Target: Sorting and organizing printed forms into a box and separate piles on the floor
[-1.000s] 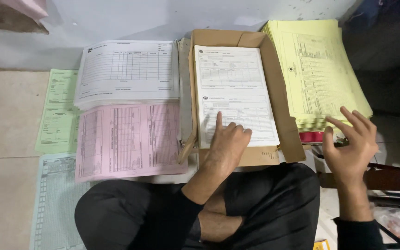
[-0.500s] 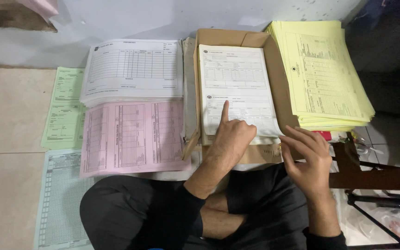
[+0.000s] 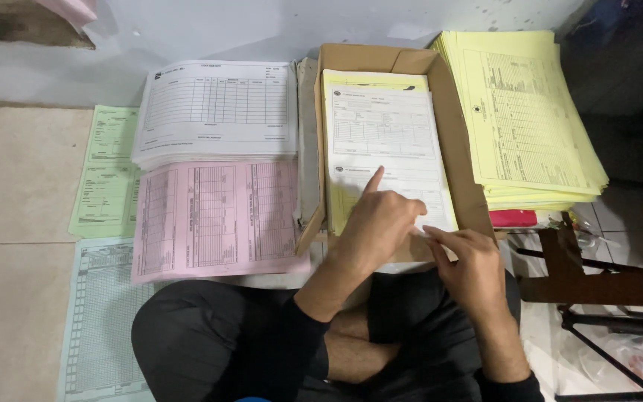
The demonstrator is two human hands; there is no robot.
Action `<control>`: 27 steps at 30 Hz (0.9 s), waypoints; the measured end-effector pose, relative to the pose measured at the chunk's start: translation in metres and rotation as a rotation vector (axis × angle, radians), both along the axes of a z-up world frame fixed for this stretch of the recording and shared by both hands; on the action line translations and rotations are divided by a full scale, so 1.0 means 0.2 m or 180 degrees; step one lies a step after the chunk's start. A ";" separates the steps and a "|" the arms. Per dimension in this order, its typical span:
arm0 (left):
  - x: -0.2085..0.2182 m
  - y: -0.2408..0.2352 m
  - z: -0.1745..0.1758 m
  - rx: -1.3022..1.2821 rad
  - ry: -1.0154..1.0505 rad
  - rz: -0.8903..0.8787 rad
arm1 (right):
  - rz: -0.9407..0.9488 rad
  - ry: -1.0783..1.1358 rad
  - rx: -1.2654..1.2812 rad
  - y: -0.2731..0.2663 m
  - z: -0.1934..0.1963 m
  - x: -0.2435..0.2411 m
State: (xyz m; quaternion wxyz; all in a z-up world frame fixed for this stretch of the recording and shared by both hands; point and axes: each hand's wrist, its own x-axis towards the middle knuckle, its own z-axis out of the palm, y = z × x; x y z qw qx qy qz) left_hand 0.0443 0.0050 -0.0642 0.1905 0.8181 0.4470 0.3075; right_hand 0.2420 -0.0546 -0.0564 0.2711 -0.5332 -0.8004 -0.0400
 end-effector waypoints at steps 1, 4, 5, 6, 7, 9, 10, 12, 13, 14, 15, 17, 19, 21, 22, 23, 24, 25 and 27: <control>-0.09 -0.03 0.12 -0.0004 0.0000 -0.0002 | -0.0002 0.0000 -0.0004 0.00 0.00 0.00; -0.33 -0.09 0.41 -0.0241 -0.0884 0.0059 | -0.0201 0.0341 0.0156 -0.04 0.02 -0.01; -0.40 -0.11 0.45 -0.0200 -0.1096 0.0437 | -0.0311 0.0647 0.0233 -0.07 0.04 -0.03; -0.47 -0.12 0.50 -0.0155 -0.1306 0.0816 | -0.0422 0.0952 0.0310 -0.10 0.05 -0.06; -0.50 -0.10 0.47 -0.0169 -0.1297 0.0809 | -0.0435 0.0958 0.0298 -0.15 0.10 -0.10; -0.57 -0.07 0.43 -0.1090 -0.1167 0.1228 | -0.0376 0.0958 0.0393 -0.23 0.20 -0.20; -0.57 -0.06 0.43 -0.1101 -0.1158 0.1238 | -0.0372 0.0965 0.0378 -0.25 0.20 -0.22; -0.57 -0.03 0.43 -0.1659 -0.1971 0.0822 | 0.0013 0.0695 0.0724 -0.28 0.21 -0.26; -0.56 -0.01 0.38 -0.1662 -0.1967 0.0835 | 0.0021 0.0702 0.0716 -0.30 0.17 -0.25; -0.55 0.01 0.34 -0.1347 -0.2088 0.0632 | 0.0032 0.0533 0.0701 -0.32 0.14 -0.24; -0.55 0.03 0.29 -0.1016 -0.2203 0.0438 | 0.0060 0.0368 0.0696 -0.33 0.11 -0.23; -0.55 0.01 0.30 -0.0684 -0.2165 0.0640 | 0.0094 0.0360 0.0684 -0.33 0.11 -0.26; -0.62 -0.01 0.29 -0.0365 -0.2125 0.0856 | 0.0141 0.0344 0.0657 -0.32 0.11 -0.28; -0.76 -0.03 0.28 0.0528 -0.1816 0.1388 | 0.0084 0.0690 0.0536 -0.29 0.10 -0.30; -0.84 -0.06 0.32 0.0532 -0.1805 0.1427 | 0.0120 0.0700 0.0523 -0.28 0.09 -0.29; -0.92 -0.10 0.35 0.0605 -0.1984 0.1670 | 0.0135 0.0679 0.0487 -0.26 0.07 -0.29; -1.00 -0.14 0.39 0.0680 -0.2162 0.1914 | 0.0150 0.0658 0.0451 -0.25 0.06 -0.29; -1.06 -0.14 0.36 0.0691 -0.2144 0.1952 | 0.0187 0.0674 0.0441 -0.23 0.04 -0.29; -1.18 -0.15 0.29 0.0418 -0.2298 0.3174 | 0.0194 0.0602 0.0385 -0.21 0.00 -0.31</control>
